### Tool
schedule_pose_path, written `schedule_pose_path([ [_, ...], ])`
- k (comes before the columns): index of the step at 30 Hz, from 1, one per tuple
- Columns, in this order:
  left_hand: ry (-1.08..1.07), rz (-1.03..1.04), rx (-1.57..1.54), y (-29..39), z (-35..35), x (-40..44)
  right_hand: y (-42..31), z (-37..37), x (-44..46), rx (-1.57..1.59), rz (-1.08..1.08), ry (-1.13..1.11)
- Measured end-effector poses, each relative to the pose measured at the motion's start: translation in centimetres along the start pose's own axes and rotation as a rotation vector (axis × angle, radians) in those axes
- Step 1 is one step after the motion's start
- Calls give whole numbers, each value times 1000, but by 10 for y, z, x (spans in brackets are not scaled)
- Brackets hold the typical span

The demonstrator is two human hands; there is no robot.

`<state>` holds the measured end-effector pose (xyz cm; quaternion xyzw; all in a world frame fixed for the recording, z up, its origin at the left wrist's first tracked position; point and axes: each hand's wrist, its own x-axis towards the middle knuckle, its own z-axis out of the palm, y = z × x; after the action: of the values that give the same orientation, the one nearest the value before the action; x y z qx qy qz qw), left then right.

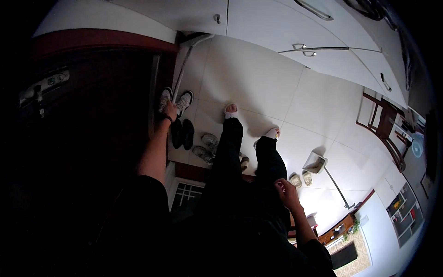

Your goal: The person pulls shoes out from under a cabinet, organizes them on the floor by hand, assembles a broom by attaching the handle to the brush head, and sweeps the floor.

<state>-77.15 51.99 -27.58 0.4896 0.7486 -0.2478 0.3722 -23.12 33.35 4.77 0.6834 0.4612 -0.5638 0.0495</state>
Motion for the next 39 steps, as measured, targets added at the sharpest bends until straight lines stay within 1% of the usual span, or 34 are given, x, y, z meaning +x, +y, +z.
schedule_pose_path([
  [1, -44, -4, -46, -8, 13, -3, -3, 0, 1, -2, -12, 8],
  [3, -37, 170, 93, -34, 70, 4, -6, 2, 2, -5, -29, 12],
  [4, -61, 109, -40, -25, 71, -15, -7, 3, 2, -11, -43, 18],
  [5, -85, 49, -173, -8, 70, -39, -7, 4, 3, -9, -49, 17],
  [6, -77, 47, -172, 6, 56, -65, -6, 5, 5, 13, -67, 19],
  [8, -121, 133, -117, 24, 26, -113, -6, 5, 5, 38, -91, 23],
  [9, -112, 134, -116, 17, 31, -123, -7, 4, 6, 19, -108, 22],
  [11, -6, 14, -403, 2, 40, -139, -9, 3, 7, 5, -129, 27],
  [12, -1, 16, -398, -8, 42, -152, -9, 3, 7, 14, -134, 48],
  [14, 8, -23, -570, -19, 35, -179, -8, 1, 6, 27, -147, 74],
  [15, 16, -19, -568, -24, 26, -189, -9, -1, 5, 16, -143, 71],
  [17, -4, -87, -470, -31, -2, -214, -9, -1, 3, 12, -144, 67],
  [18, 2, -84, -466, -57, 11, -204, -8, -2, 2, 10, -144, 60],
  [19, 13, -90, -462, -94, 38, -182, -6, -2, 1, 8, -143, 54],
  [20, 24, -94, -459, -113, 51, -167, -5, -3, 1, 13, -145, 59],
  [21, 27, -91, -455, -112, 47, -165, -2, -3, 0, 17, -146, 68],
  [23, -2, -226, -503, -103, 23, -161, 3, -1, -4, 25, -141, 76],
  [24, -150, -286, -451, -74, -11, -168, 6, 0, -5, 23, -150, 84],
  [25, -151, -287, -445, -82, 1, -142, 9, 2, -7, 22, -159, 92],
  [27, -154, -72, 12, -103, 44, -80, 19, 5, -10, 68, -137, 88],
  [29, -196, 73, 247, -59, 53, -65, 37, 7, -16, 115, -115, 85],
  [31, -150, 435, 669, 27, 31, -104, 56, 10, -19, 113, -124, 91],
  [33, -201, 477, 612, 28, 138, -21, 65, 9, -22, 130, -124, 90],
  [34, -131, 560, 662, 37, 184, -2, 72, 8, -25, 137, -123, 87],
  [35, -60, 645, 713, 59, 215, 5, 83, 8, -27, 151, -125, 95],
  [37, -183, 384, 465, 149, 199, -67, 111, 11, -30, 209, -137, 127],
  [39, -221, 575, 496, 208, 239, -101, 131, 4, -37, 254, -137, 152],
])
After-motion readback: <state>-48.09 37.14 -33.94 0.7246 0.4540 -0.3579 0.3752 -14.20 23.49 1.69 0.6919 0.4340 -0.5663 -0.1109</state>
